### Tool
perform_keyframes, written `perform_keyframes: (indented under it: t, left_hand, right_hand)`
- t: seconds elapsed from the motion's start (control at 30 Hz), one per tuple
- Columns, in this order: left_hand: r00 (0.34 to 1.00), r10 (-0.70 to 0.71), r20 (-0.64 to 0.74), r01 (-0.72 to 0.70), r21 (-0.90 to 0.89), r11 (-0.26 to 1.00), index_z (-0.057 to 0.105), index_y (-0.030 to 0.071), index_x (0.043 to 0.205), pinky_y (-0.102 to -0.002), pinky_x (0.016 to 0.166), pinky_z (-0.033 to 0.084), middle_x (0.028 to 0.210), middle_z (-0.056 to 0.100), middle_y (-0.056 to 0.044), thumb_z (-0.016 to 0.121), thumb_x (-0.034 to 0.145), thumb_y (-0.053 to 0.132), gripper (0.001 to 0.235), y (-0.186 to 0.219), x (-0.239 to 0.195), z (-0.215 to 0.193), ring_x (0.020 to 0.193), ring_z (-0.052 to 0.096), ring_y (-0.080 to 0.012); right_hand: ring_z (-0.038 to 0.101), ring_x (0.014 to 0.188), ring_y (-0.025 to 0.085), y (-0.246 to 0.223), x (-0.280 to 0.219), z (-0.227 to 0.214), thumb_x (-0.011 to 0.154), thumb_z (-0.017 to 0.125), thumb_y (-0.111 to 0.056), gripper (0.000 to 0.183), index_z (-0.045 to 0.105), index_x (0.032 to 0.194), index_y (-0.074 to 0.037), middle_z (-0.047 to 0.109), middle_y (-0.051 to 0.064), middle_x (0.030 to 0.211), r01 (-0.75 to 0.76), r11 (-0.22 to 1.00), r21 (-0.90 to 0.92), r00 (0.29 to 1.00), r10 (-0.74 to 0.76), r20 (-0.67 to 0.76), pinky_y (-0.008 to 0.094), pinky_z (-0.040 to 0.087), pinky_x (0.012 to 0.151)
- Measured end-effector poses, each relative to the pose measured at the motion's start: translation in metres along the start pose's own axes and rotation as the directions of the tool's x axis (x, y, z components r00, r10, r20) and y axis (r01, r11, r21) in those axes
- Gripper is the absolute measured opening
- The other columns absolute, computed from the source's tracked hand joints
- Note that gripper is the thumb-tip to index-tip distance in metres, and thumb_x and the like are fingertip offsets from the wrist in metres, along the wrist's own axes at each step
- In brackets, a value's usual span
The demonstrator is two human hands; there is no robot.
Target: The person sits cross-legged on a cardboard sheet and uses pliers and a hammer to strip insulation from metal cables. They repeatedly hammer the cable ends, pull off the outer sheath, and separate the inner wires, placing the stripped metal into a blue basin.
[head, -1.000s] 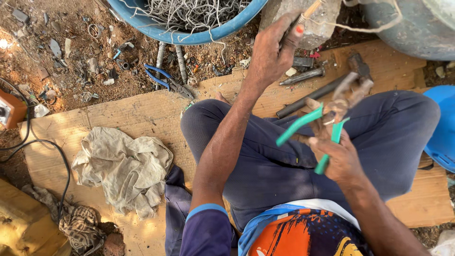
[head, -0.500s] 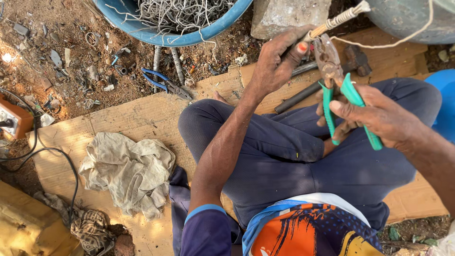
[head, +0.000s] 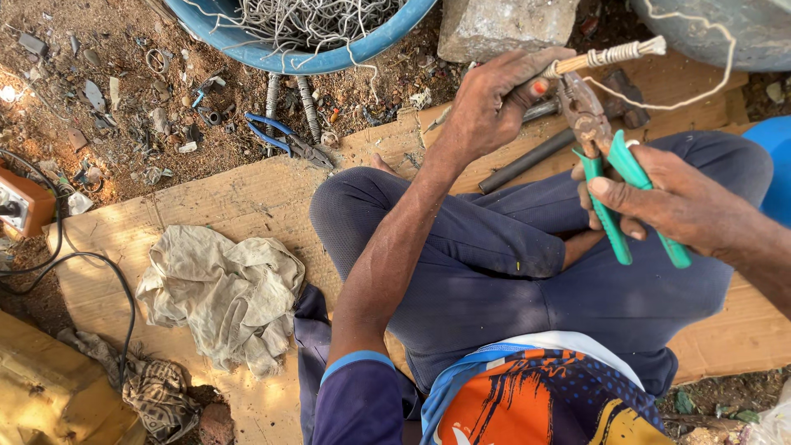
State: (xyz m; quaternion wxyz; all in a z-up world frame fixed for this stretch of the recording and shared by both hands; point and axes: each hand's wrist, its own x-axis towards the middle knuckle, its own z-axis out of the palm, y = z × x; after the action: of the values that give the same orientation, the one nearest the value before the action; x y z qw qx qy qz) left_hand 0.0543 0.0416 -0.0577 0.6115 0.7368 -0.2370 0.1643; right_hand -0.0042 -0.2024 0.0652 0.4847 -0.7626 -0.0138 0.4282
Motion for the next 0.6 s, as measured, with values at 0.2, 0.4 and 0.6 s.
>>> perform_keyframes:
  t: [0.2, 0.4, 0.6]
  left_hand:
    - [1.000, -0.015, -0.010, 0.015, 0.014, 1.000, 0.062, 0.024, 0.140, -0.026, 0.076, 0.061, 0.103, 0.075, 0.002, 0.062, 0.101, 0.005, 0.043, -0.003, -0.001, 0.008, 0.082, 0.071, -0.0099]
    - [0.986, 0.103, 0.129, -0.086, -0.132, 0.987, 0.058, 0.029, 0.146, -0.033, 0.088, 0.066, 0.112, 0.075, -0.001, 0.063, 0.106, 0.014, 0.042, -0.013, -0.002, 0.000, 0.096, 0.071, -0.0121]
    - [0.874, -0.140, 0.466, 0.213, -0.108, 0.971, 0.065, 0.020, 0.129, -0.034, 0.077, 0.065, 0.098, 0.073, -0.001, 0.056, 0.101, 0.000, 0.035, -0.023, 0.002, -0.005, 0.086, 0.071, -0.0139]
  right_hand:
    - [0.058, 0.077, 0.018, -0.001, -0.006, 0.006, 0.089, 0.064, -0.025, 0.040, 0.054, 0.119, -0.002, 0.056, 0.009, 0.088, -0.019, 0.936, 0.352, 0.997, -0.007, 0.073, 0.033, 0.051, 0.069]
    - [0.049, 0.072, 0.019, 0.018, -0.011, 0.000, 0.097, 0.070, -0.023, 0.037, 0.052, 0.120, -0.001, 0.049, 0.008, 0.086, -0.178, 0.739, 0.650, 0.973, 0.036, 0.226, 0.035, 0.042, 0.054]
    - [0.043, 0.063, 0.016, 0.035, -0.018, -0.007, 0.082, 0.068, -0.010, 0.037, 0.052, 0.115, -0.004, 0.046, 0.005, 0.079, -0.213, 0.768, 0.604, 0.964, 0.066, 0.257, 0.034, 0.038, 0.048]
